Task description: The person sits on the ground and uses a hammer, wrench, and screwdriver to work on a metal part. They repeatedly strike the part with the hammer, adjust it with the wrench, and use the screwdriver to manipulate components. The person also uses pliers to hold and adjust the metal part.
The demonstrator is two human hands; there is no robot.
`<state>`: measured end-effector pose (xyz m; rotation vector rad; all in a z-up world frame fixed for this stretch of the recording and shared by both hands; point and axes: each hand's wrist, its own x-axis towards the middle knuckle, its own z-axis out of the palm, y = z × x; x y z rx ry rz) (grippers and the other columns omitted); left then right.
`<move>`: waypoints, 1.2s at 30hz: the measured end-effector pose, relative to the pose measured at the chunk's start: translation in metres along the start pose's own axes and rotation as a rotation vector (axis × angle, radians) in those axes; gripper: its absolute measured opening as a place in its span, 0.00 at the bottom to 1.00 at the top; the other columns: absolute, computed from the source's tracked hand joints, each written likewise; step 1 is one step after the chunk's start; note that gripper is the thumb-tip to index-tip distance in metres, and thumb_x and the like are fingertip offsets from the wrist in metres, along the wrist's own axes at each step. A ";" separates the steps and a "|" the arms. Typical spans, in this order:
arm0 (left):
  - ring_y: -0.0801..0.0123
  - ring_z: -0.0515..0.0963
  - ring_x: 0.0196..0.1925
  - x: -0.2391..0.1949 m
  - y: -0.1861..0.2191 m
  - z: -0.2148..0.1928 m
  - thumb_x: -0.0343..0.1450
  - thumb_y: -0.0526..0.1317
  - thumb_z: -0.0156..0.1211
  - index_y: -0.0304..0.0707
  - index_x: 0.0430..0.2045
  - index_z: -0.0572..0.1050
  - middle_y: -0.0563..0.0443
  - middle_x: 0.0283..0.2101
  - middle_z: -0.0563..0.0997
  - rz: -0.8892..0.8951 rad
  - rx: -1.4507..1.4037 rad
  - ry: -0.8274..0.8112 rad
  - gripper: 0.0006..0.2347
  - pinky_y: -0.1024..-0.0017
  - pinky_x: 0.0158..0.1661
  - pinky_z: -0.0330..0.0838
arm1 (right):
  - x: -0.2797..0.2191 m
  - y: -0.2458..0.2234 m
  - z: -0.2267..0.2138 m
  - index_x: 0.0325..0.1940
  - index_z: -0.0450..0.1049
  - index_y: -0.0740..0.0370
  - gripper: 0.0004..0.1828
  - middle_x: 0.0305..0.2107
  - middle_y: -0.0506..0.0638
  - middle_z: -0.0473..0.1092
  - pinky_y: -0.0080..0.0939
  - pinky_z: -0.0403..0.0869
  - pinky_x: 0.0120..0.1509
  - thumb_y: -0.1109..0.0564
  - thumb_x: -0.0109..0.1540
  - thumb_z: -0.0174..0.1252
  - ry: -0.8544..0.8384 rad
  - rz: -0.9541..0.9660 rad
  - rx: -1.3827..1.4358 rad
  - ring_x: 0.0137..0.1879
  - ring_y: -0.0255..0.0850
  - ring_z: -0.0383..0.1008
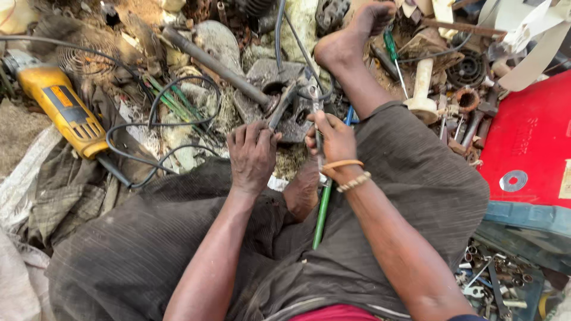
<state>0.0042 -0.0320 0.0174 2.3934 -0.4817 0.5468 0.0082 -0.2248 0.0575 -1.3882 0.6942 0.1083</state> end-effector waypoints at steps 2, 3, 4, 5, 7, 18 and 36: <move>0.57 0.71 0.53 0.005 0.000 -0.001 0.75 0.42 0.64 0.36 0.38 0.78 0.50 0.49 0.76 -0.002 -0.025 -0.011 0.08 0.55 0.53 0.63 | 0.017 0.003 0.017 0.47 0.78 0.65 0.15 0.25 0.49 0.73 0.30 0.69 0.24 0.49 0.69 0.58 0.026 0.002 0.081 0.25 0.34 0.72; 0.57 0.72 0.53 0.004 0.000 -0.003 0.74 0.42 0.64 0.37 0.40 0.79 0.51 0.49 0.76 -0.009 -0.038 -0.029 0.09 0.55 0.53 0.64 | 0.020 0.007 0.022 0.46 0.77 0.64 0.15 0.25 0.49 0.73 0.31 0.70 0.25 0.49 0.68 0.57 0.016 0.007 0.112 0.25 0.35 0.72; 0.57 0.72 0.54 0.003 -0.001 -0.004 0.73 0.42 0.64 0.38 0.42 0.79 0.51 0.49 0.76 -0.016 -0.052 -0.047 0.09 0.55 0.53 0.64 | 0.023 0.012 0.026 0.45 0.76 0.62 0.14 0.25 0.49 0.73 0.32 0.71 0.25 0.48 0.68 0.57 0.006 0.012 0.143 0.25 0.35 0.73; 0.57 0.72 0.55 0.004 -0.002 -0.004 0.73 0.41 0.65 0.39 0.42 0.80 0.52 0.49 0.76 -0.034 -0.050 -0.063 0.08 0.55 0.54 0.64 | 0.027 0.014 0.030 0.45 0.75 0.61 0.14 0.25 0.49 0.73 0.33 0.72 0.25 0.47 0.68 0.56 -0.006 0.015 0.174 0.25 0.35 0.73; 0.58 0.73 0.56 0.003 -0.002 -0.005 0.72 0.39 0.65 0.42 0.42 0.80 0.54 0.49 0.77 -0.069 -0.049 -0.103 0.07 0.55 0.56 0.65 | 0.031 0.022 0.040 0.43 0.74 0.61 0.15 0.26 0.49 0.74 0.36 0.76 0.28 0.46 0.68 0.54 0.022 0.052 0.251 0.27 0.38 0.77; 0.55 0.72 0.54 0.013 -0.004 0.003 0.70 0.45 0.70 0.37 0.39 0.78 0.49 0.48 0.78 -0.019 -0.147 -0.050 0.12 0.55 0.54 0.64 | 0.044 0.020 0.002 0.40 0.74 0.59 0.19 0.20 0.44 0.68 0.31 0.65 0.21 0.41 0.69 0.54 -0.016 0.074 0.102 0.20 0.32 0.66; 0.56 0.72 0.53 0.009 -0.008 0.017 0.73 0.38 0.65 0.38 0.40 0.74 0.46 0.46 0.77 0.017 -0.116 -0.013 0.07 0.54 0.53 0.64 | 0.037 0.016 0.049 0.36 0.68 0.60 0.20 0.18 0.45 0.62 0.34 0.61 0.19 0.41 0.70 0.50 -0.015 0.084 0.232 0.18 0.33 0.60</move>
